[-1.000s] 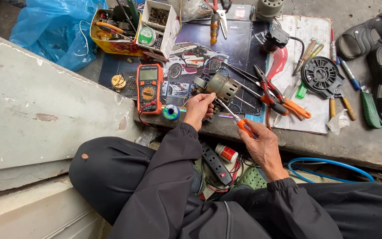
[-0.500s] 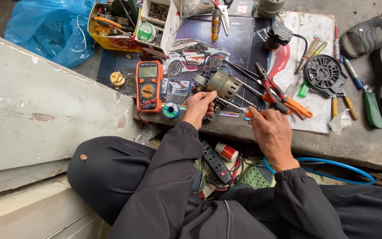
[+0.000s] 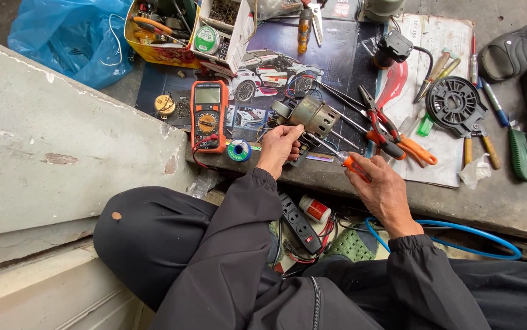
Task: Reassembling an electric motor by attaching the gear housing and adjusting internal components.
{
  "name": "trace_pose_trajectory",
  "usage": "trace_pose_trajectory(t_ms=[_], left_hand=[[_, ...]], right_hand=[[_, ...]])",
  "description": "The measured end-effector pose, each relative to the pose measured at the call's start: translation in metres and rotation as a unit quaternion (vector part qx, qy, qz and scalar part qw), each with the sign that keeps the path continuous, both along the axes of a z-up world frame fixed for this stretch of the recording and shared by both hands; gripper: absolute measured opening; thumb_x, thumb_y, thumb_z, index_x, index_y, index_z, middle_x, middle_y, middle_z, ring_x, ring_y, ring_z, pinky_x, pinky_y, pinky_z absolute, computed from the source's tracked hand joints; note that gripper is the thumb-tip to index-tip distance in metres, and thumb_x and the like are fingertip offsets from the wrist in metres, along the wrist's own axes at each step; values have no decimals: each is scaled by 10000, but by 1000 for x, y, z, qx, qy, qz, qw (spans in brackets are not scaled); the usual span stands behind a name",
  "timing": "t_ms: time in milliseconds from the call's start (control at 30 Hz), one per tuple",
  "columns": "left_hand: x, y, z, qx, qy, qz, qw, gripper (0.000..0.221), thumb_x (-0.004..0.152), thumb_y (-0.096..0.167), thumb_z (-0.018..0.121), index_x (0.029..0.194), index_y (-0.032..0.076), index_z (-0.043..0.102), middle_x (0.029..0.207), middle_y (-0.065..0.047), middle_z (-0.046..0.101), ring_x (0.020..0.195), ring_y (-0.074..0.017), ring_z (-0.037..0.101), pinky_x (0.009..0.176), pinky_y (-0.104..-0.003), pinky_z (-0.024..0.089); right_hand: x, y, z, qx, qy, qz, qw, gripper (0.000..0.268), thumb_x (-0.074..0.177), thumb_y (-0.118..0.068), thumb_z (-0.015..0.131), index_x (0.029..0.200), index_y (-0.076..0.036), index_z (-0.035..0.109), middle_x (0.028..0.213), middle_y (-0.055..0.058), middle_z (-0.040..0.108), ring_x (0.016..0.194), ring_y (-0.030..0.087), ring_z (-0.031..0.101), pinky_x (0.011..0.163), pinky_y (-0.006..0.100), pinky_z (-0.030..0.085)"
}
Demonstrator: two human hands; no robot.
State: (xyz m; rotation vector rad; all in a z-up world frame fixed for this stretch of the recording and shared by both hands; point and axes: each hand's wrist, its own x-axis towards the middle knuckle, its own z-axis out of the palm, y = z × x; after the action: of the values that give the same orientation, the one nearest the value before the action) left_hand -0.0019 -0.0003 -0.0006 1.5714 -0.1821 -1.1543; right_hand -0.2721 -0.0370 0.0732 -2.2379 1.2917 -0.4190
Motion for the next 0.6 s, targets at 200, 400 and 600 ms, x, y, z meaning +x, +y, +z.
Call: trace_pose_trajectory(t_ms=[200, 400, 600], left_hand=[[-1, 0, 3, 1, -4, -2, 1000, 387, 924, 392, 891, 1118, 79, 774, 736, -100, 740, 595, -132, 740, 522, -259, 683], [-1, 1, 1, -4, -7, -7, 1000, 386, 933, 406, 885, 1110, 83, 769, 737, -96, 737, 605, -135, 741, 531, -262, 687], [0, 2, 3, -5, -4, -8, 1000, 384, 938, 414, 878, 1102, 88, 761, 737, -88, 730, 610, -130, 737, 538, -260, 687]], right_hand=[[2, 1, -8, -1, 13, -5, 1000, 465, 962, -417, 839, 1420, -386, 772, 1053, 36, 709, 995, 341, 751, 818, 486, 590], [3, 1, -6, -21, 3, 9, 1000, 451, 973, -388, 834, 1419, -352, 778, 1043, 48, 704, 983, 353, 749, 808, 475, 595], [3, 2, -6, -27, -9, 10, 1000, 449, 969, -372, 841, 1413, -336, 781, 1038, 53, 702, 979, 365, 746, 795, 484, 588]])
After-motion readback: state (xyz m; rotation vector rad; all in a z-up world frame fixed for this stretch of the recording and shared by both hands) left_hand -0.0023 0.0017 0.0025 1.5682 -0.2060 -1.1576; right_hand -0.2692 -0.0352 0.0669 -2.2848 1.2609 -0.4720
